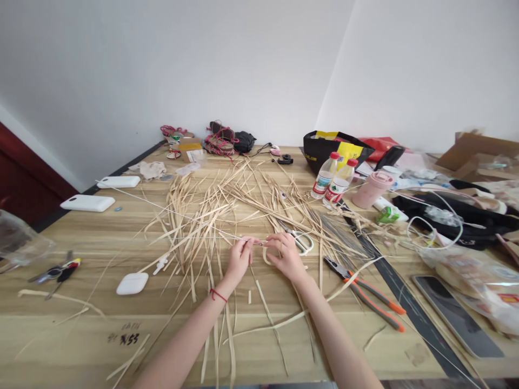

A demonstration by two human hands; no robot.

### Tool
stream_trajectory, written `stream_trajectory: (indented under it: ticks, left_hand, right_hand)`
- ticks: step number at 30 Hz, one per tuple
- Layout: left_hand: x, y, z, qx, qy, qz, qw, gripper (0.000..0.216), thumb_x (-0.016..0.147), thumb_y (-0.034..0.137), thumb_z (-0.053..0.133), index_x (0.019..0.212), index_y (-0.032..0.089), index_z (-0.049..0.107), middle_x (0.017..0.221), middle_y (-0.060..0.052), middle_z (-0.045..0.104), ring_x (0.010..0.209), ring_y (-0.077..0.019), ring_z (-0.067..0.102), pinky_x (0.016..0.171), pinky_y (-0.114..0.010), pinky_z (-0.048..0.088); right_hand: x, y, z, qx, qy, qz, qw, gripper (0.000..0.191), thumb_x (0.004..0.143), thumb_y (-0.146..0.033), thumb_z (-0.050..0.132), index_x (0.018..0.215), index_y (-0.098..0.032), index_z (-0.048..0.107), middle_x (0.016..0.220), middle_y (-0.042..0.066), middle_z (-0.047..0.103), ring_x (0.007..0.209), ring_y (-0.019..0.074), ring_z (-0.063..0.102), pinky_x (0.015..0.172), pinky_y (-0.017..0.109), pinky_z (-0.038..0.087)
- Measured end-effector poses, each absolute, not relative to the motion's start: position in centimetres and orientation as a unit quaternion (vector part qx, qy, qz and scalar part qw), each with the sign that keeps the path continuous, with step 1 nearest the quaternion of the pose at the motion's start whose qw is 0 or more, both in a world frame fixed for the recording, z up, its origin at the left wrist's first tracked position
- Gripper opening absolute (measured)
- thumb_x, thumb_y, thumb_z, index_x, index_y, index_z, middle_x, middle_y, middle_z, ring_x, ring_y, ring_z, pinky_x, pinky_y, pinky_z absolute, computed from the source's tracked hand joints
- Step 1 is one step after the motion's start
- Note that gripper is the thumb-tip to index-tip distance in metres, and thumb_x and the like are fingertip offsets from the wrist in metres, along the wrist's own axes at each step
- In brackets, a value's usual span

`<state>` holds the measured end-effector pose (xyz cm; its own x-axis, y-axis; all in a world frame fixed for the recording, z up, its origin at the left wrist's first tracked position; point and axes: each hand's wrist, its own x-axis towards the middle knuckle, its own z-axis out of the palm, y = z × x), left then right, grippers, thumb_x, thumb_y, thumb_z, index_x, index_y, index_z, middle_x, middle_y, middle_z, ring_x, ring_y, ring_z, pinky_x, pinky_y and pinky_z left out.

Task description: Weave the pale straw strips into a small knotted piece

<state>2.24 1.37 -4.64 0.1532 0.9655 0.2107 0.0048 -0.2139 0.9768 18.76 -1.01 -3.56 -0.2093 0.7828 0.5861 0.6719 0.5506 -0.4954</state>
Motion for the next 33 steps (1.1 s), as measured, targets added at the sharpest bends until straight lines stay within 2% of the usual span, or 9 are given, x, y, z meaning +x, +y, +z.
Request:
stream_trajectory:
  ticks: [5,9,13,18,25,33]
  left_hand:
    - [2.3,1.2,-4.4,0.611,0.392,0.488,0.485,0.032,0.083,0.042,0.044,0.088,0.014,0.059,0.059,0.0,0.057,0.036,-0.0058,0.04,0.035,-0.018,0.03]
    - [2.3,1.1,-4.4,0.62,0.384,0.475,0.492,0.034,0.083,0.043,0.044,0.092,0.014,0.059,0.076,-0.005,0.063,0.037,-0.0045,0.04,0.035,-0.018,0.03]
    - [2.2,1.1,-4.4,0.628,0.37,0.461,0.507,0.035,0.084,0.043,0.043,0.092,0.013,0.059,0.074,-0.005,0.063,0.037,-0.0043,0.04,0.036,-0.018,0.03]
    - [2.2,1.0,-4.4,0.633,0.353,0.449,0.522,0.034,0.084,0.043,0.043,0.092,0.014,0.059,0.081,-0.006,0.064,0.037,-0.004,0.041,0.037,-0.019,0.03]
    - [2.2,1.2,-4.7,0.628,0.348,0.445,0.535,0.033,0.084,0.041,0.045,0.092,0.013,0.06,0.054,0.002,0.053,0.038,-0.006,0.041,0.039,-0.019,0.029]
    - [2.2,1.3,-4.6,0.621,0.344,0.435,0.554,0.034,0.084,0.042,0.045,0.089,0.013,0.06,0.044,0.005,0.047,0.035,-0.0068,0.04,0.04,-0.019,0.03]
  right_hand:
    - [18.8,-0.7,-4.2,-0.512,-0.71,0.132,0.466,0.017,0.072,-0.023,0.061,0.089,-0.022,0.061,0.086,0.005,0.065,0.091,0.0233,0.054,0.087,0.043,0.035]
    - [18.6,-0.3,-4.9,-0.527,-0.625,0.236,0.525,0.026,0.07,-0.028,0.063,0.093,-0.02,0.056,0.077,0.003,0.063,0.076,0.0195,0.059,0.076,0.037,0.042]
    - [18.4,-0.2,-5.0,-0.524,-0.559,0.286,0.575,0.02,0.067,-0.026,0.065,0.08,-0.019,0.051,0.071,0.0,0.059,0.067,0.0154,0.057,0.069,0.031,0.044]
    - [18.4,-0.5,-3.9,-0.465,-0.607,0.307,0.567,0.003,0.071,-0.021,0.058,0.073,-0.019,0.057,0.086,0.005,0.06,0.078,0.0169,0.057,0.07,0.031,0.045]
    - [18.4,-0.9,-3.1,-0.458,-0.626,0.328,0.539,0.014,0.072,-0.029,0.061,0.082,-0.02,0.066,0.092,0.008,0.061,0.082,0.019,0.057,0.069,0.031,0.046]
    - [18.6,-0.3,-4.1,-0.474,-0.489,0.459,0.571,0.022,0.065,-0.035,0.067,0.075,-0.018,0.059,0.067,0.001,0.061,0.058,0.0139,0.055,0.055,0.026,0.043]
